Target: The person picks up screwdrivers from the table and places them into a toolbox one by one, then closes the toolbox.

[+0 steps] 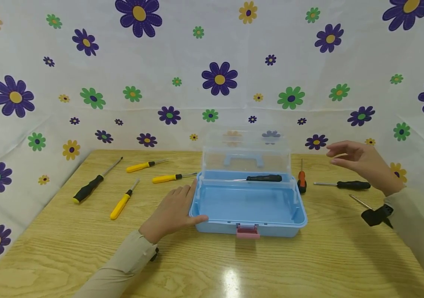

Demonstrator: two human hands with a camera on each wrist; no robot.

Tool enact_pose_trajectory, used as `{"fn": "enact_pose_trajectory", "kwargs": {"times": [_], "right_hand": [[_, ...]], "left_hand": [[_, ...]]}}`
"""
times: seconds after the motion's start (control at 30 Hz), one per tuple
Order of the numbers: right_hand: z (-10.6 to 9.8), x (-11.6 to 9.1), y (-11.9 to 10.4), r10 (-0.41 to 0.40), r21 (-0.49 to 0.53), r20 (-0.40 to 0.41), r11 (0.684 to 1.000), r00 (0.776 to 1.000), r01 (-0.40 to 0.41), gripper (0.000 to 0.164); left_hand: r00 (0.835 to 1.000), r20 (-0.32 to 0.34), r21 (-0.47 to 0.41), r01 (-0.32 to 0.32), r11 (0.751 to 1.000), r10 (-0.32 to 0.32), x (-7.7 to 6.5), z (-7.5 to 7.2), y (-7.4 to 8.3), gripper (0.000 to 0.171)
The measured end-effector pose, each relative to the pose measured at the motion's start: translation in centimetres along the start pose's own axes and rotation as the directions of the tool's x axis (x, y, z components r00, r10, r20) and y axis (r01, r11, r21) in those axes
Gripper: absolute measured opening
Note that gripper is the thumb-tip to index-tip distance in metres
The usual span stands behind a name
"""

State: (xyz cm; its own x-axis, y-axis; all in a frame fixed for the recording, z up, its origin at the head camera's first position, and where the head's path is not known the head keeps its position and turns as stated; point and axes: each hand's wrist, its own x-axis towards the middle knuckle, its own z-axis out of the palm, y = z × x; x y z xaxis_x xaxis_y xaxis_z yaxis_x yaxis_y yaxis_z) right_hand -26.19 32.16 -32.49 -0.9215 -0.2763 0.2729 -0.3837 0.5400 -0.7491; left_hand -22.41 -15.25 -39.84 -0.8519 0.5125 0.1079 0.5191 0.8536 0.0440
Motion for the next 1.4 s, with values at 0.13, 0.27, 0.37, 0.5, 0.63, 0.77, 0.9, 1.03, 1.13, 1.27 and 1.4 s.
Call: {"fn": "enact_pose_trajectory", "kwargs": {"times": [0.13,0.27,0.37,0.5,0.63,0.77,0.9,1.03,1.13,1.27,1.4], "right_hand": [[-1.3,-0.6,1.3,0.069,0.000,-0.047,0.998,0.997,-0.069,0.029],[-2.1,-1.1,2.7,0.144,-0.020,-0.087,0.989,0.986,-0.147,0.032],[-2.7,-1.5,3.7,0.173,-0.055,-0.092,0.982,0.981,-0.178,0.035],[-3.3,-1.9,4.8,0.207,-0.077,-0.089,0.974,0.974,-0.214,0.038],[-3.7,-2.1,5.7,0.237,-0.084,-0.078,0.966,0.968,-0.243,0.039],[-3.9,-2.2,6.5,0.281,-0.106,-0.037,0.953,0.959,-0.284,0.040],[-4.1,-2.3,7.6,0.300,-0.079,0.009,0.951,0.954,-0.299,0.032],[-4.0,-2.3,8.4,0.311,-0.058,0.026,0.949,0.950,-0.310,0.026],[-3.8,-2.2,8.9,0.343,-0.073,0.052,0.938,0.938,-0.339,0.028],[-3.8,-2.1,9.4,0.382,-0.074,0.080,0.924,0.921,-0.376,0.028],[-3.8,-2.2,10.0,0.386,-0.031,0.082,0.922,0.919,-0.385,0.029]], "left_hand": [[1.000,0.005,-0.007,0.003,1.000,-0.003,0.0,-0.1,0.0,0.105],[1.000,0.005,-0.009,0.003,1.000,-0.003,0.0,0.1,-0.1,0.105],[1.000,0.004,-0.009,0.004,1.000,-0.004,-0.1,0.1,-0.1,0.105],[1.000,0.005,-0.010,0.009,1.000,-0.008,-0.1,0.2,-0.2,0.105],[1.000,0.006,-0.015,0.011,1.000,-0.011,-0.1,0.1,-0.2,0.105],[1.000,0.008,-0.012,0.014,1.000,-0.014,-0.1,0.0,-0.1,0.105],[1.000,0.011,-0.006,0.015,1.000,-0.015,0.0,-0.1,-0.1,0.105],[1.000,0.016,-0.001,0.015,1.000,-0.015,0.0,0.0,-0.1,0.105],[0.999,0.025,0.000,0.020,1.000,-0.020,0.0,0.0,-0.1,0.105],[0.999,0.027,-0.006,0.021,1.000,-0.021,0.0,0.0,0.0,0.105],[0.999,0.028,-0.005,0.021,1.000,-0.021,0.0,-0.1,0.0,0.105]]}}
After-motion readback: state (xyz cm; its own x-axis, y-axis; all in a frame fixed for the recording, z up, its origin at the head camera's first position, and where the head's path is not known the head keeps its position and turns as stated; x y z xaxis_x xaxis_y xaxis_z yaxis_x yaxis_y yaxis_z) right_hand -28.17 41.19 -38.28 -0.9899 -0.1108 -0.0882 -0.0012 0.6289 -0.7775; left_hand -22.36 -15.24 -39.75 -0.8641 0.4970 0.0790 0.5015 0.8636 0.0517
